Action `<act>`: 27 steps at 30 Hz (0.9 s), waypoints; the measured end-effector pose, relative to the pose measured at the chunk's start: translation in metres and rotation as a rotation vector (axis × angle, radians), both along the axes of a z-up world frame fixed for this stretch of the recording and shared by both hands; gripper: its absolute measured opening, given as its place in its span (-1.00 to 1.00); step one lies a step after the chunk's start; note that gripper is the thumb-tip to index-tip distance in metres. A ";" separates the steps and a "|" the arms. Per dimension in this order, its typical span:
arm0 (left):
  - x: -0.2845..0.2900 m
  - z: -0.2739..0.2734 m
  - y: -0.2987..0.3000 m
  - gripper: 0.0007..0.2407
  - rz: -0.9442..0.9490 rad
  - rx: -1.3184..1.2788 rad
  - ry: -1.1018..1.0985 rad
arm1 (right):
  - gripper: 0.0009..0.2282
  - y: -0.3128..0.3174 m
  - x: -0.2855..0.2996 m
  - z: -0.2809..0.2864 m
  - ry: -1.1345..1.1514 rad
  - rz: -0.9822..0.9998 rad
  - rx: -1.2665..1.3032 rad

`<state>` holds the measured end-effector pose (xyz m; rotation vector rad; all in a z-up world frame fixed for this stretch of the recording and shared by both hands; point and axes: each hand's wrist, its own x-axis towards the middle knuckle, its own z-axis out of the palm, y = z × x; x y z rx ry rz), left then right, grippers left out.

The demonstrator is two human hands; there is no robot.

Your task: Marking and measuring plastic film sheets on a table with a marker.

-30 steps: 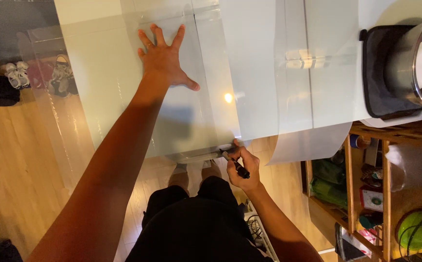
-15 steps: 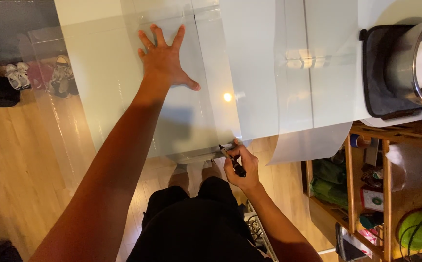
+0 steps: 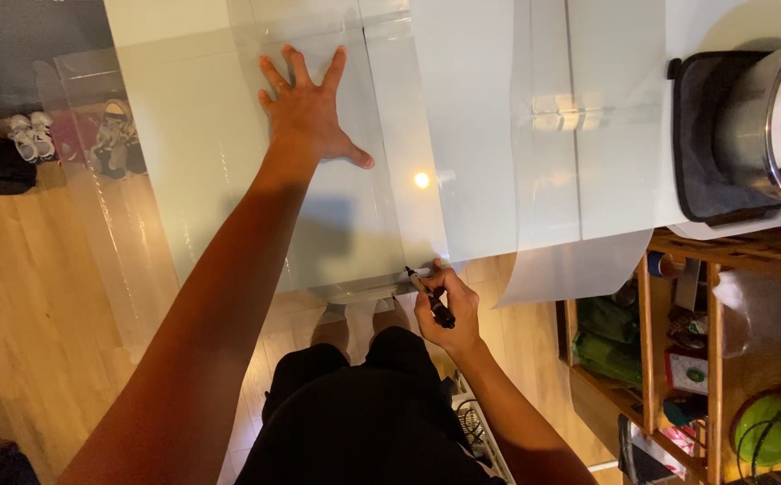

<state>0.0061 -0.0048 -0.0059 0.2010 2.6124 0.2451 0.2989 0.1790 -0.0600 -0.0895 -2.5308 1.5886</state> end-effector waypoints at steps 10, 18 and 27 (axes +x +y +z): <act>0.000 -0.001 0.001 0.31 0.001 -0.006 -0.003 | -0.94 0.001 -0.002 0.004 0.025 0.022 -0.014; -0.001 -0.003 0.000 0.32 -0.002 -0.013 -0.009 | -0.96 0.007 0.000 0.000 -0.008 0.061 -0.030; 0.000 0.001 -0.001 0.32 -0.010 -0.018 -0.003 | -0.94 0.019 0.009 -0.014 0.012 0.074 -0.085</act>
